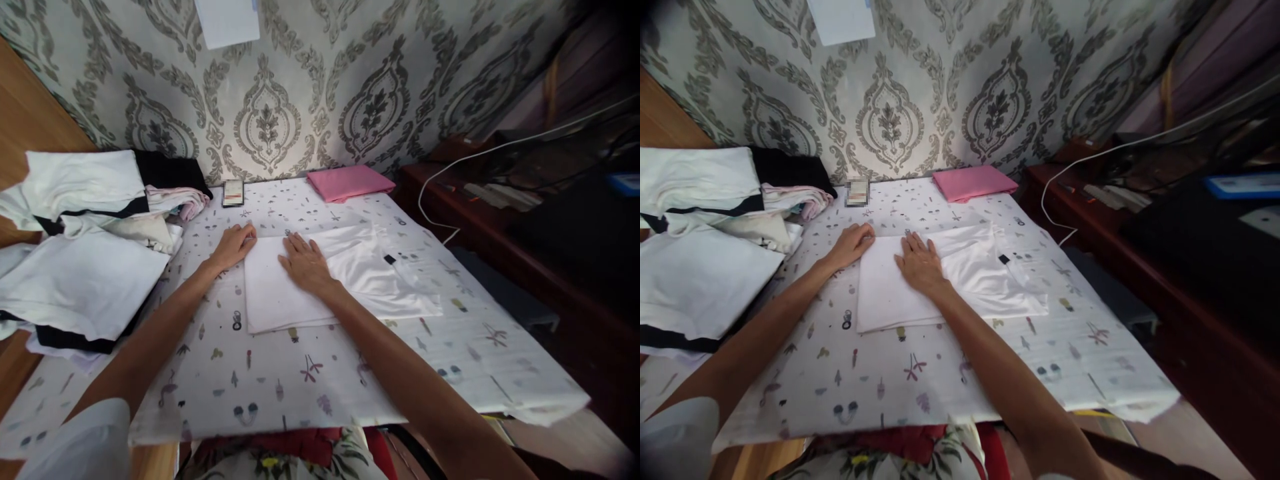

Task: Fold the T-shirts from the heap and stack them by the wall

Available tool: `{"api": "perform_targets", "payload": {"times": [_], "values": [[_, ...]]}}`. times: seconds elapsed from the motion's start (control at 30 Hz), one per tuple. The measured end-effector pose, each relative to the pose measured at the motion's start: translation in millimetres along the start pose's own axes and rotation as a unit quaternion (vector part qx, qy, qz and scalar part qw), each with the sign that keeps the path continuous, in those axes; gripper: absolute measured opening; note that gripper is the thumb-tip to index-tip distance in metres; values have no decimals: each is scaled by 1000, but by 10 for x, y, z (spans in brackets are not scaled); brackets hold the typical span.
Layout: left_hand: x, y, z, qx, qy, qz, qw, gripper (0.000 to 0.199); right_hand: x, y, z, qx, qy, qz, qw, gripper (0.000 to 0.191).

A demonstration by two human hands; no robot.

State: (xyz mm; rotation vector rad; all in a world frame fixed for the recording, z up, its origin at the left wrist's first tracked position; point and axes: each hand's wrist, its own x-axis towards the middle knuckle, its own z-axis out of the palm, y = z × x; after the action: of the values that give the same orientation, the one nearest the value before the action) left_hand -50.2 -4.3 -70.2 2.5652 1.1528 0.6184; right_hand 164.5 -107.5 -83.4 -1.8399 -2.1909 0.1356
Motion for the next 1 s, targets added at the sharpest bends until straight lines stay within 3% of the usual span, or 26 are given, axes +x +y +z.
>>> {"api": "perform_targets", "payload": {"times": [0.1,0.27,0.33,0.43,0.53,0.7,0.87,1.0], "values": [[-1,39,-9,59,3,-14,998,19,-9,-17,-33,0,-10,5,1000,55],[-253,267,-143,93,87,-85,988,27,-9,-44,-69,5,-34,15,999,57],[-500,486,-233,35,46,-52,997,28,4,-37,-48,6,-37,18,999,57],[-977,918,-331,-33,-126,50,990,30,19,-12,-2,15,-31,15,999,56],[-1446,1276,-321,36,-218,119,968,31,10,-7,-2,27,-17,3,999,52],[-1846,1422,-175,177,-246,121,945,53,-82,-158,-139,13,18,-20,1000,42],[-1848,1407,-115,234,-259,63,935,67,-210,-365,-152,35,-12,-65,997,42],[-1821,1500,-93,282,-241,9,928,59,-265,-423,-39,19,-29,-50,998,51]]}}
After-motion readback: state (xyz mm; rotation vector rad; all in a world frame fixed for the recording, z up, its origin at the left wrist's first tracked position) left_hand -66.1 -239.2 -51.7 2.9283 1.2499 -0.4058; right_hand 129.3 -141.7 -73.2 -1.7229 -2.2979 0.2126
